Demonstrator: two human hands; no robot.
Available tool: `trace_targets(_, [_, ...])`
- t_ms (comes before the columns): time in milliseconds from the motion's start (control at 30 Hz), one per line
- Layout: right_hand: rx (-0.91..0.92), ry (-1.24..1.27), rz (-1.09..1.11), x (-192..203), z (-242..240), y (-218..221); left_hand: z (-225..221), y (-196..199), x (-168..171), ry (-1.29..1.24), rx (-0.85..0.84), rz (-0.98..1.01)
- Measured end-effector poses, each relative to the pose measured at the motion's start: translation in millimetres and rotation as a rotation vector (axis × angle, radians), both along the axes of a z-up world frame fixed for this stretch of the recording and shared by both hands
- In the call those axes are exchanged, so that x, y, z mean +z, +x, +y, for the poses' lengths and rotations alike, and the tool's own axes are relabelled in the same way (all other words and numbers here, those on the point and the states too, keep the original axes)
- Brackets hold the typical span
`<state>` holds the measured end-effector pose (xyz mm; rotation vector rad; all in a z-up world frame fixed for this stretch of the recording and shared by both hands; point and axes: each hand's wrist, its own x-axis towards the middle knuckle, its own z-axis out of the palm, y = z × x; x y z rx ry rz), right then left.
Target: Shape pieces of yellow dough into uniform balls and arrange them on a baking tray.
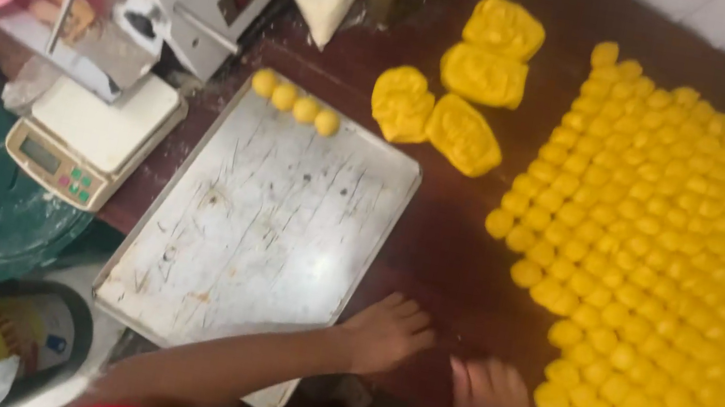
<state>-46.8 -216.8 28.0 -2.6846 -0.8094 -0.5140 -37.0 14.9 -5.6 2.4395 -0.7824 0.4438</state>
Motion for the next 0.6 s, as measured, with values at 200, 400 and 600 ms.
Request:
trace_targets(200, [-0.130,-0.043,0.020,-12.2,8.2,44.5,-24.2,38.2,11.8,0.103,-0.108,0.115])
trace_targets(400, [-0.030,0.137,0.085,-6.6,-21.6,11.4,-11.7,2.0,-12.4,0.040,0.049,0.167])
trace_targets(600, [-0.049,0.119,-0.007,16.1,9.2,29.6,-48.2,20.1,7.4,0.179,0.231,0.198])
